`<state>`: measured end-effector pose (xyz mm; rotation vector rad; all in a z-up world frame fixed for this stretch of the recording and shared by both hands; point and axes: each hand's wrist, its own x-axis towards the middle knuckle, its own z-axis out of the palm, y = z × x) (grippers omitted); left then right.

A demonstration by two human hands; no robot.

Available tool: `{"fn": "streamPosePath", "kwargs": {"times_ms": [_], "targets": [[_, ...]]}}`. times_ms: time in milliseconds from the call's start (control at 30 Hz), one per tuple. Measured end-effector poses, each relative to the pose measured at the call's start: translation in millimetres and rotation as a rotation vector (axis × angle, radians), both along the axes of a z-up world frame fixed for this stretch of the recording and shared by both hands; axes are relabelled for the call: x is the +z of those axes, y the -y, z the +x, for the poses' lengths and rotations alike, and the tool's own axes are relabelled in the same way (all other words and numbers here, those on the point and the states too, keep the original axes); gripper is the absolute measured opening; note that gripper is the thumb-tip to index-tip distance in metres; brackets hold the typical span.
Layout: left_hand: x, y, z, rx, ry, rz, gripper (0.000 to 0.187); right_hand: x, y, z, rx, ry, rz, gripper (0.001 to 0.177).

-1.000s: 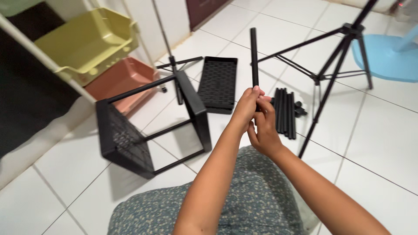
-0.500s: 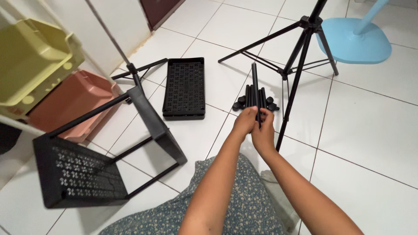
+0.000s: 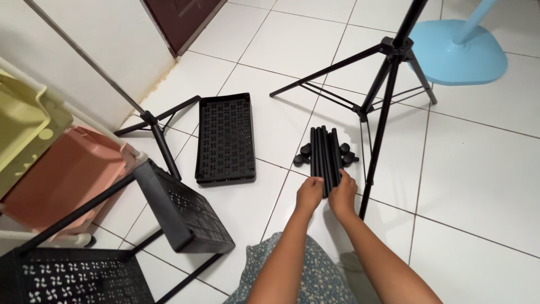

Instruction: The person assembles a black metal shelving unit by connecting rods and perforated panels. They insert rods into the panel frames and secure them by hand, working on the floor.

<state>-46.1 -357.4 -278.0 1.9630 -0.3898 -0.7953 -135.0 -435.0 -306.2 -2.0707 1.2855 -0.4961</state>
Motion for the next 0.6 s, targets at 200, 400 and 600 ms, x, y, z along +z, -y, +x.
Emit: {"fn": "streamPosePath", "kwargs": {"times_ms": [200,400,600], "targets": [[1.5,-0.4,5.6,-0.01,-0.016,-0.027,0.031,-18.3,10.1,6.7,0.057,-0.019,-0.041,0.069],[3.2,-3.7,6.6,-0.013,0.036,0.004,0.028,-12.1,6.2,5.1,0.068,0.002,-0.145,0.062],[2.8,-13.2,5.5,-0.007,0.185,-0.01,0.026,14.0,-12.8,5.4,0.117,0.122,-0.234,0.048]]}}
